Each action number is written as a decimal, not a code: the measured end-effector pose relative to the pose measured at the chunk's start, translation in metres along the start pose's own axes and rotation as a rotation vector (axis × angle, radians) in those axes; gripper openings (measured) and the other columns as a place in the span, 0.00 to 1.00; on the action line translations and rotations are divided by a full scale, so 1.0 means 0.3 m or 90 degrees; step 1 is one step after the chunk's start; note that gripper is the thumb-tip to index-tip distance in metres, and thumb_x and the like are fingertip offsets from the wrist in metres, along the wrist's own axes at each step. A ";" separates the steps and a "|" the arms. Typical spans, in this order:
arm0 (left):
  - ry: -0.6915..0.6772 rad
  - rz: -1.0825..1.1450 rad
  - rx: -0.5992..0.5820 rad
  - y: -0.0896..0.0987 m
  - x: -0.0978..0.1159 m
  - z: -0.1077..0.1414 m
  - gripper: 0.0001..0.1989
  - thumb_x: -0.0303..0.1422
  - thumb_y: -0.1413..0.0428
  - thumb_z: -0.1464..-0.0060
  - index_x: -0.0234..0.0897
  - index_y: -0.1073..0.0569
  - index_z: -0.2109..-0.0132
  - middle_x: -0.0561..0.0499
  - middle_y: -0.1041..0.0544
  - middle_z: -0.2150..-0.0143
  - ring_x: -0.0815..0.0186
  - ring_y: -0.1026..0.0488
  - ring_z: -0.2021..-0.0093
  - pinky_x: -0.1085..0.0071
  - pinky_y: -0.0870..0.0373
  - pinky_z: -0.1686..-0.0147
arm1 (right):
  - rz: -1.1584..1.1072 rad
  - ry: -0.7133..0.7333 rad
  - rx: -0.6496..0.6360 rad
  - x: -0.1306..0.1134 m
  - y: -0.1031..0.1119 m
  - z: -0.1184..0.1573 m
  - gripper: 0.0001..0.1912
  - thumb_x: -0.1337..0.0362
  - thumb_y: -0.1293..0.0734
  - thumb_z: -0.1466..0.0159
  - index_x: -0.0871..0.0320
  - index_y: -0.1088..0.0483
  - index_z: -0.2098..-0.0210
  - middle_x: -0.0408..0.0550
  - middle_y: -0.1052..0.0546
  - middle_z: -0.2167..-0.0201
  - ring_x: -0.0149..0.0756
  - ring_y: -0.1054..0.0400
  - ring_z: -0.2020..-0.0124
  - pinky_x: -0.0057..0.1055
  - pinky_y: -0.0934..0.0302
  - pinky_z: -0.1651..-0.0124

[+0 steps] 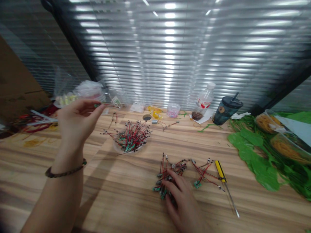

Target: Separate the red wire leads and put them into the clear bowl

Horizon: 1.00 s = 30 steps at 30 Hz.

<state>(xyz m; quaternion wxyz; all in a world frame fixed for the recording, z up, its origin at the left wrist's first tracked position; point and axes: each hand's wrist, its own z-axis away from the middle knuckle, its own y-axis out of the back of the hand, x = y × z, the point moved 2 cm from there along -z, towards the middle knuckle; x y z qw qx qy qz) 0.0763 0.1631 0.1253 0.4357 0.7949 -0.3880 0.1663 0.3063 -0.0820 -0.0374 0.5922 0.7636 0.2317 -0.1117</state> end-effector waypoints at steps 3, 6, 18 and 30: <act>-0.081 -0.157 -0.192 -0.029 0.033 0.025 0.15 0.41 0.47 0.49 0.35 0.26 0.59 0.52 0.25 0.67 0.74 0.30 0.68 0.79 0.38 0.67 | -0.009 0.002 -0.001 0.000 -0.001 -0.002 0.20 0.70 0.40 0.38 0.55 0.33 0.47 0.54 0.38 0.39 0.45 0.41 0.40 0.46 0.39 0.44; -0.092 -0.223 -0.502 -0.058 0.042 0.076 0.11 0.36 0.45 0.53 0.37 0.25 0.62 0.52 0.24 0.68 0.72 0.30 0.69 0.79 0.41 0.71 | -0.018 0.001 -0.007 0.000 0.002 -0.002 0.20 0.70 0.40 0.38 0.55 0.33 0.47 0.54 0.39 0.38 0.45 0.42 0.40 0.45 0.39 0.44; -0.086 -0.255 -0.670 -0.044 0.046 0.126 0.18 0.40 0.50 0.49 0.41 0.28 0.52 0.51 0.23 0.62 0.69 0.29 0.66 0.79 0.40 0.68 | -0.032 -0.026 -0.010 -0.005 0.007 0.003 0.20 0.70 0.40 0.38 0.54 0.33 0.47 0.53 0.40 0.38 0.44 0.42 0.40 0.45 0.40 0.43; 0.052 -0.291 -0.657 -0.221 -0.007 0.093 0.13 0.37 0.45 0.60 0.32 0.33 0.83 0.53 0.35 0.86 0.77 0.43 0.84 0.79 0.54 0.81 | -0.040 -0.033 -0.010 -0.007 0.013 0.000 0.20 0.71 0.40 0.38 0.54 0.33 0.47 0.53 0.40 0.38 0.44 0.43 0.39 0.46 0.41 0.43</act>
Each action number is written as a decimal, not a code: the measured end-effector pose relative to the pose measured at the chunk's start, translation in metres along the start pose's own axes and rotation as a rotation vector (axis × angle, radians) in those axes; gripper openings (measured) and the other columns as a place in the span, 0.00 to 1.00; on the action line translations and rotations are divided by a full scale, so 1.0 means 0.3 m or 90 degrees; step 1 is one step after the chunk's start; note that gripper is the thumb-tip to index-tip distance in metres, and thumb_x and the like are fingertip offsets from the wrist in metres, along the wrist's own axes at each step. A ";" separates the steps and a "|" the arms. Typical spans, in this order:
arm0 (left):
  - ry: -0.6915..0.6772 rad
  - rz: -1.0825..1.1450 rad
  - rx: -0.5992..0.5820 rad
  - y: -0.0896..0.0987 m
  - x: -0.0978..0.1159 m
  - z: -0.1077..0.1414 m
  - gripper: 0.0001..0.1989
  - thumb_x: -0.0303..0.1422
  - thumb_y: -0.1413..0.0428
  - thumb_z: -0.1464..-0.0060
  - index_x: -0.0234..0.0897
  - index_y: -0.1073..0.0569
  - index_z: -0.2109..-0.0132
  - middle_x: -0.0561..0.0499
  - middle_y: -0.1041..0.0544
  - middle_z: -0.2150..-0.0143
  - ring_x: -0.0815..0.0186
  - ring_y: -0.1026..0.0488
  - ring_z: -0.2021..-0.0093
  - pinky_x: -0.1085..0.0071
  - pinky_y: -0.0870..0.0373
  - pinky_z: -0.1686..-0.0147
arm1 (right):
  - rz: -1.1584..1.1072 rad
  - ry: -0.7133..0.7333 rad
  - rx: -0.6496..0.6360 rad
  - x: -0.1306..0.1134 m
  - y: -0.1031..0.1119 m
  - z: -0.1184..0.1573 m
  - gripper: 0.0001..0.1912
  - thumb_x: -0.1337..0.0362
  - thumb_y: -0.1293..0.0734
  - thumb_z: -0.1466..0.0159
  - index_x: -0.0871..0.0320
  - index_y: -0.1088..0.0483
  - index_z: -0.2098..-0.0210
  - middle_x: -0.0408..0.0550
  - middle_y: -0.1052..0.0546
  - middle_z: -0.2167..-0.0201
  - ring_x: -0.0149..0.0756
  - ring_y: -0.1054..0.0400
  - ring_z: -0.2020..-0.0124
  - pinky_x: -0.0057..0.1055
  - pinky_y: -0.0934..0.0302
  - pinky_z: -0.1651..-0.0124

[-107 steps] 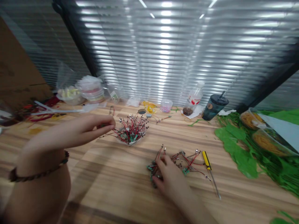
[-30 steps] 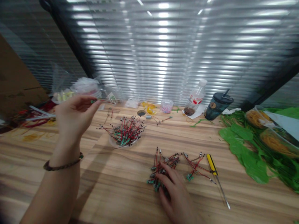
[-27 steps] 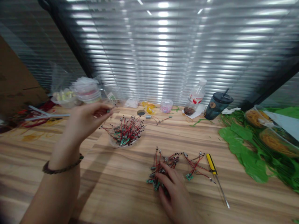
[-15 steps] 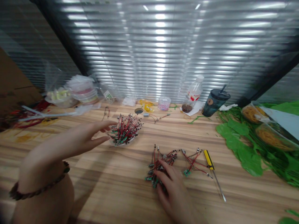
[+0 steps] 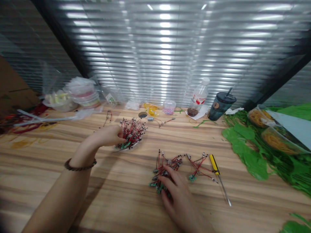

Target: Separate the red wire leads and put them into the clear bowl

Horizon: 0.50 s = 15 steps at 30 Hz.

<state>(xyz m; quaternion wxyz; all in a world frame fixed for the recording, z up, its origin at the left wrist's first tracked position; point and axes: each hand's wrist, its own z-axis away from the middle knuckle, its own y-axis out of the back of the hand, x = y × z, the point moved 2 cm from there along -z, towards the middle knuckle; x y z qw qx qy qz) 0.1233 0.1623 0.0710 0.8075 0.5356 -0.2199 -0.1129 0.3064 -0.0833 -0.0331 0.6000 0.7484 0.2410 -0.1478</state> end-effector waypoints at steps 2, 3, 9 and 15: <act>0.003 -0.001 0.016 0.012 -0.003 0.011 0.12 0.35 0.48 0.59 0.31 0.33 0.82 0.52 0.33 0.84 0.77 0.42 0.83 0.79 0.54 0.80 | -0.002 0.000 -0.001 0.001 -0.001 0.002 0.21 0.71 0.41 0.38 0.54 0.33 0.47 0.53 0.40 0.38 0.44 0.44 0.39 0.46 0.42 0.42; 0.003 0.001 0.031 0.020 -0.006 0.017 0.12 0.36 0.48 0.58 0.31 0.33 0.82 0.51 0.32 0.83 0.77 0.41 0.83 0.79 0.53 0.80 | -0.003 -0.001 -0.003 0.001 -0.002 0.003 0.21 0.71 0.41 0.38 0.54 0.33 0.46 0.53 0.40 0.38 0.43 0.44 0.39 0.46 0.42 0.42; 0.039 0.058 0.087 0.041 -0.032 0.021 0.17 0.43 0.46 0.58 0.32 0.30 0.80 0.49 0.28 0.81 0.73 0.36 0.80 0.79 0.50 0.79 | -0.037 0.002 0.025 -0.002 -0.003 0.001 0.17 0.71 0.41 0.37 0.55 0.30 0.51 0.53 0.37 0.40 0.42 0.42 0.40 0.44 0.41 0.42; 0.007 -0.037 0.176 0.038 0.083 0.117 0.25 0.51 0.52 0.50 0.32 0.29 0.76 0.47 0.27 0.78 0.74 0.40 0.81 0.76 0.55 0.78 | -0.047 -0.107 0.135 0.020 0.060 -0.013 0.08 0.66 0.40 0.36 0.58 0.29 0.64 0.55 0.26 0.58 0.41 0.31 0.56 0.36 0.35 0.55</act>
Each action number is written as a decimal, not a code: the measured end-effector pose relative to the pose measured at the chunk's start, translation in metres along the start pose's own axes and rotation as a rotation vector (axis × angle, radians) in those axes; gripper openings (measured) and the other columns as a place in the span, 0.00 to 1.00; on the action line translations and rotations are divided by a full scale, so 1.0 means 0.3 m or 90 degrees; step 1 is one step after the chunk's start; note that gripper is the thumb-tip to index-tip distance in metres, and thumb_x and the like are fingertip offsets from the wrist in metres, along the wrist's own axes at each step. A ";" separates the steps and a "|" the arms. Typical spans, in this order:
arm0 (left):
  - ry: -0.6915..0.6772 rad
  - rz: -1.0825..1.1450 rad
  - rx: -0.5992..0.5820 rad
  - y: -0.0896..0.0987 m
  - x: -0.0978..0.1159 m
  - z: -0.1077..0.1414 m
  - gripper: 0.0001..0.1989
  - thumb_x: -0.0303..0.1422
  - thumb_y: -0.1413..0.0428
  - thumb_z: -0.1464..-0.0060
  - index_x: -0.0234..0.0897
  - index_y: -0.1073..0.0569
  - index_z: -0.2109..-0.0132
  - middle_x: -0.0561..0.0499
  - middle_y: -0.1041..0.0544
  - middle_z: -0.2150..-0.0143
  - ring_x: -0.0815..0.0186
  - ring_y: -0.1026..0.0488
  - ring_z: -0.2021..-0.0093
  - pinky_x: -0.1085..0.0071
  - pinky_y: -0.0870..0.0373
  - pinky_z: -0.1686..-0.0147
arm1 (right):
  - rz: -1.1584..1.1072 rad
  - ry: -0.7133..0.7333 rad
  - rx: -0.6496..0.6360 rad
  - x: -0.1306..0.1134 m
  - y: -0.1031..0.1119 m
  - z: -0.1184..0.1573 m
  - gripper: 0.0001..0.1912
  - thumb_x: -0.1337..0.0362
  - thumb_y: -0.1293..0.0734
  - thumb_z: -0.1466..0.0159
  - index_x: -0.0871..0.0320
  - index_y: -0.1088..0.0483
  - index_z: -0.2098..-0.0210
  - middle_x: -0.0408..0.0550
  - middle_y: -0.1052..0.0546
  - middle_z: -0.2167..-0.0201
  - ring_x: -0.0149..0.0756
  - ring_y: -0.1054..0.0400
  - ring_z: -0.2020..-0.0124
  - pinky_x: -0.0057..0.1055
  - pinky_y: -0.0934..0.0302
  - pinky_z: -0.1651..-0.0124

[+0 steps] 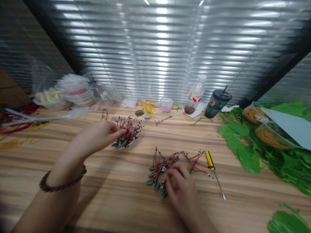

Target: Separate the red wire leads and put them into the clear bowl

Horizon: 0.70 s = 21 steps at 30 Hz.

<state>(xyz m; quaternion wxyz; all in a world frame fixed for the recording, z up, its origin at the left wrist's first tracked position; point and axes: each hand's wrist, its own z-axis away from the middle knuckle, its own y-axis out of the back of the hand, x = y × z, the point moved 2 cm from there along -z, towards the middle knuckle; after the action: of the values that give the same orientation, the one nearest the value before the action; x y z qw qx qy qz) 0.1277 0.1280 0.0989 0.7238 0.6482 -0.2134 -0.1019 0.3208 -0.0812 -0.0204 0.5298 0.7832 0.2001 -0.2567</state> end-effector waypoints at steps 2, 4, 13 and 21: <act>-0.112 0.039 -0.087 -0.035 0.088 0.062 0.27 0.53 0.56 0.48 0.33 0.28 0.76 0.48 0.26 0.76 0.74 0.39 0.80 0.76 0.54 0.78 | 0.028 -0.105 -0.041 0.011 0.012 -0.004 0.09 0.61 0.40 0.36 0.58 0.32 0.69 0.50 0.26 0.70 0.38 0.30 0.68 0.33 0.36 0.67; -0.205 0.079 -0.208 -0.107 0.178 0.118 0.27 0.52 0.55 0.48 0.34 0.28 0.77 0.48 0.27 0.77 0.72 0.37 0.80 0.75 0.52 0.78 | 0.053 -0.187 -0.125 0.015 0.009 -0.001 0.13 0.55 0.38 0.37 0.57 0.35 0.73 0.46 0.28 0.78 0.36 0.33 0.77 0.30 0.43 0.76; -0.317 0.152 -0.321 -0.350 0.300 0.109 0.15 0.37 0.52 0.47 0.35 0.26 0.58 0.43 0.23 0.62 0.67 0.25 0.63 0.77 0.35 0.66 | 0.071 -0.235 -0.191 0.022 0.008 -0.006 0.03 0.66 0.38 0.41 0.59 0.35 0.68 0.47 0.28 0.73 0.38 0.33 0.71 0.30 0.46 0.70; -0.252 0.111 -0.260 -0.345 0.312 0.108 0.16 0.35 0.56 0.44 0.32 0.27 0.60 0.40 0.24 0.62 0.66 0.26 0.64 0.75 0.35 0.65 | 0.045 -0.209 -0.117 0.073 0.047 -0.016 0.13 0.75 0.41 0.46 0.62 0.34 0.61 0.50 0.31 0.69 0.38 0.36 0.68 0.31 0.43 0.66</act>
<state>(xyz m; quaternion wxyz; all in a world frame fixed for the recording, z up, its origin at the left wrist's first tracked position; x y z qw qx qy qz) 0.2100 0.0451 0.0161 0.7895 0.4358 -0.3806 -0.2046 0.3471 -0.0809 -0.0222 0.6336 0.6857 0.1060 -0.3424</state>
